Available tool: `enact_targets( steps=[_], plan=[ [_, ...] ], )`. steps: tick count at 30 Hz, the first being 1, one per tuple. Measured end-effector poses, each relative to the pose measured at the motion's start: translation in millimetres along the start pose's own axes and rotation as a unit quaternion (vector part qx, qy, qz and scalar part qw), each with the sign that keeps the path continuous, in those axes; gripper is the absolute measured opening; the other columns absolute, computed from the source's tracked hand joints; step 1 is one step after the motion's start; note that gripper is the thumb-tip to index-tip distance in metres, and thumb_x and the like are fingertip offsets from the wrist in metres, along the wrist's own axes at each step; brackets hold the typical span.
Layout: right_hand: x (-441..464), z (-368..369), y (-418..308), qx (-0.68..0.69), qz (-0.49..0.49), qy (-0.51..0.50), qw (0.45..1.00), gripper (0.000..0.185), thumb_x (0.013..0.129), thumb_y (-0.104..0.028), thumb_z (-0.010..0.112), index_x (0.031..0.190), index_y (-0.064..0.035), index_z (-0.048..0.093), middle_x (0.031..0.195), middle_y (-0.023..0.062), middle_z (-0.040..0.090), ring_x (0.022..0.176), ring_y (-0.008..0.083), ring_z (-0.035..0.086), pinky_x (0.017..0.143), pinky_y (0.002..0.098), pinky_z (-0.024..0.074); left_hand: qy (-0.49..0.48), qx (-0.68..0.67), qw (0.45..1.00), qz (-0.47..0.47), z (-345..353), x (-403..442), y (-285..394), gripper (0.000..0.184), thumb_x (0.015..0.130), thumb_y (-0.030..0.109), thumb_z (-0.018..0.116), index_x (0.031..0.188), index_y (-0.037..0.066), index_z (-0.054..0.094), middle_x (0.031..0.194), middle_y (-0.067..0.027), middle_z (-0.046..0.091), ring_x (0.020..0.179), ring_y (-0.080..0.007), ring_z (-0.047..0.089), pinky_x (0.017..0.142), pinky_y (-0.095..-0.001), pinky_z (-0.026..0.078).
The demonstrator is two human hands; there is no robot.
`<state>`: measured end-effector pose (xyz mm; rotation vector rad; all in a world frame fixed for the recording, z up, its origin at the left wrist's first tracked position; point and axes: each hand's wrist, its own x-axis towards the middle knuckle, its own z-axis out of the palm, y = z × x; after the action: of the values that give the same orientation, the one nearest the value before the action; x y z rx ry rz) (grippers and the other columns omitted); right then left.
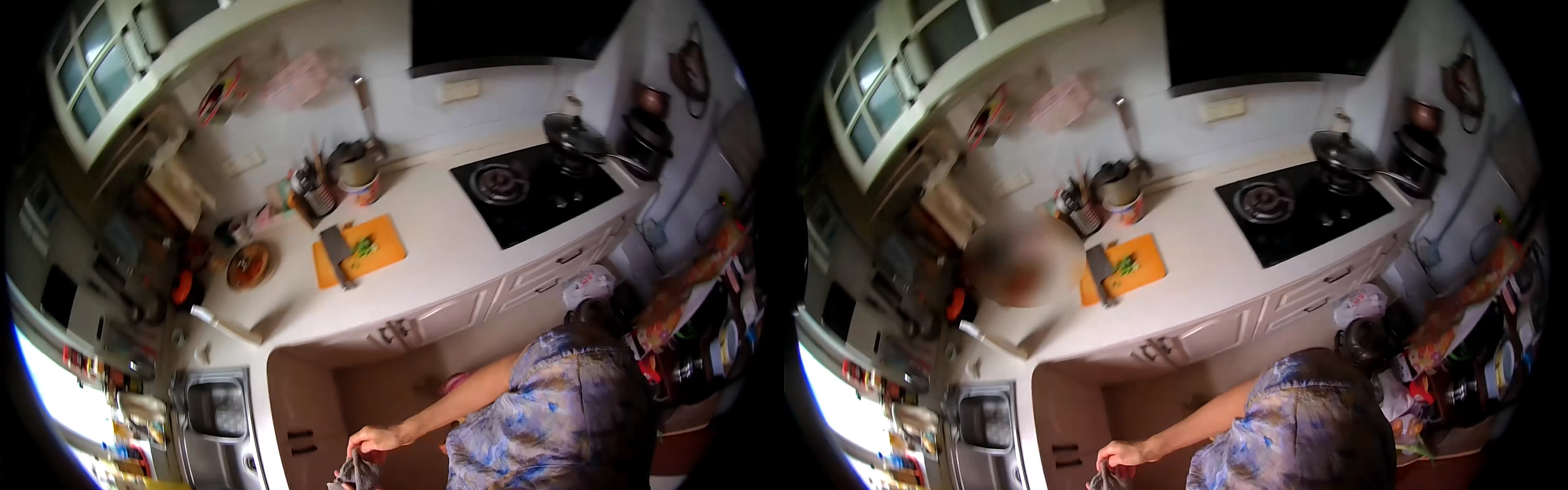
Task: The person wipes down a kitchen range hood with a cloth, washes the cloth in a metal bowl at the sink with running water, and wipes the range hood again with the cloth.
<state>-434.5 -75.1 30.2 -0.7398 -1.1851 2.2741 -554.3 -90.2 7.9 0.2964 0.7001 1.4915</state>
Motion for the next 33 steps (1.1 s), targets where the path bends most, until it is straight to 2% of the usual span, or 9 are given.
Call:
enact_targets(
  steps=[2,5,8,18,21,22,25,28,33],
  plan=[
    [-15,-31,3,0.006,0.038,0.044,0.998,0.033,0.086,-0.013,0.047,0.118,-0.0063,0.048,0.105,0.0070,0.055,0.090,0.0200,0.056,0.082,0.0300,0.0445,-0.023,0.022,0.999,-0.034,24,3,-14,0.039,0.092,0.035,0.042,0.113,0.004,0.050,0.115,-0.0077,0.052,0.107,-0.0204,0.049,0.094,-0.0361,0.038],
    [-39,-53,19,-0.074,-0.100,0.148,0.981,0.068,0.085,-0.040,0.057,0.135,-0.0045,0.029,0.137,0.0125,0.034,0.123,0.0212,0.037,0.101,0.0331,0.0302,-0.058,0.044,0.995,-0.073,49,5,-35,0.038,0.092,0.035,0.043,0.113,0.004,0.050,0.114,-0.0078,0.053,0.106,-0.0206,0.050,0.094,-0.0364,0.038],
    [-84,-64,14,-0.125,-0.165,0.114,0.972,0.083,0.079,-0.048,0.062,0.139,-0.0067,0.021,0.139,0.0148,0.030,0.126,0.0228,0.032,0.103,0.0360,0.0276,-0.082,0.067,0.989,-0.105,74,-1,-53,0.038,0.091,0.035,0.043,0.112,0.004,0.050,0.113,-0.0078,0.053,0.105,-0.0207,0.050,0.094,-0.0366,0.038],
    [-241,-103,6,-0.235,-0.306,0.309,0.869,0.077,0.072,-0.041,0.071,0.131,-0.0069,0.036,0.114,0.0146,0.050,0.104,0.0234,0.049,0.088,0.0353,0.0397,-0.170,0.115,0.962,-0.182,156,-55,-137,0.037,0.090,0.033,0.045,0.111,0.004,0.051,0.111,-0.0080,0.054,0.102,-0.0213,0.051,0.092,-0.0374,0.039],
    [-280,-145,31,-0.305,-0.306,0.402,0.808,0.023,0.078,-0.016,0.061,0.095,-0.0011,0.061,0.085,0.0148,0.063,0.081,0.0224,0.061,0.070,0.0339,0.0467,-0.191,0.128,0.952,-0.200,188,-81,-169,0.036,0.090,0.033,0.046,0.110,0.003,0.051,0.110,-0.0080,0.054,0.101,-0.0215,0.052,0.092,-0.0376,0.039],
    [-313,-142,19,-0.334,-0.304,0.433,0.780,0.018,0.079,-0.016,0.059,0.092,-0.0029,0.062,0.072,0.0149,0.063,0.065,0.0231,0.062,0.062,0.0337,0.0472,-0.199,0.137,0.950,-0.199,200,-89,-183,0.036,0.090,0.033,0.046,0.110,0.003,0.051,0.110,-0.0081,0.054,0.101,-0.0215,0.052,0.092,-0.0377,0.039],
    [-394,-147,-2,-0.404,-0.264,0.516,0.707,0.018,0.083,-0.023,0.057,0.085,-0.0050,0.058,0.070,0.0122,0.059,0.065,0.0255,0.059,0.060,0.0348,0.0448,-0.242,0.226,0.932,-0.146,206,-89,-231,0.029,0.089,0.021,0.042,0.108,0.002,0.054,0.100,-0.0078,0.058,0.092,-0.0215,0.056,0.084,-0.0343,0.044],
    [-456,-171,-14,-0.202,-0.301,0.493,0.791,0.019,0.090,-0.023,0.051,0.088,-0.0045,0.051,0.076,0.0003,0.050,0.068,0.0100,0.045,0.062,0.0266,0.0414,-0.229,0.256,0.926,-0.159,263,-118,-263,0.026,0.090,0.022,0.049,0.104,0.001,0.055,0.103,-0.0083,0.058,0.093,-0.0192,0.055,0.082,-0.0329,0.043],
    [-539,-194,-55,0.153,-0.362,0.501,0.771,0.015,0.089,-0.028,0.053,0.092,-0.0138,0.053,0.077,-0.0054,0.051,0.068,0.0069,0.051,0.057,0.0228,0.0441,-0.244,0.238,0.912,-0.228,333,-143,-306,0.028,0.092,0.026,0.048,0.108,0.002,0.051,0.105,-0.0080,0.055,0.097,-0.0178,0.053,0.085,-0.0332,0.043]
  ],
)
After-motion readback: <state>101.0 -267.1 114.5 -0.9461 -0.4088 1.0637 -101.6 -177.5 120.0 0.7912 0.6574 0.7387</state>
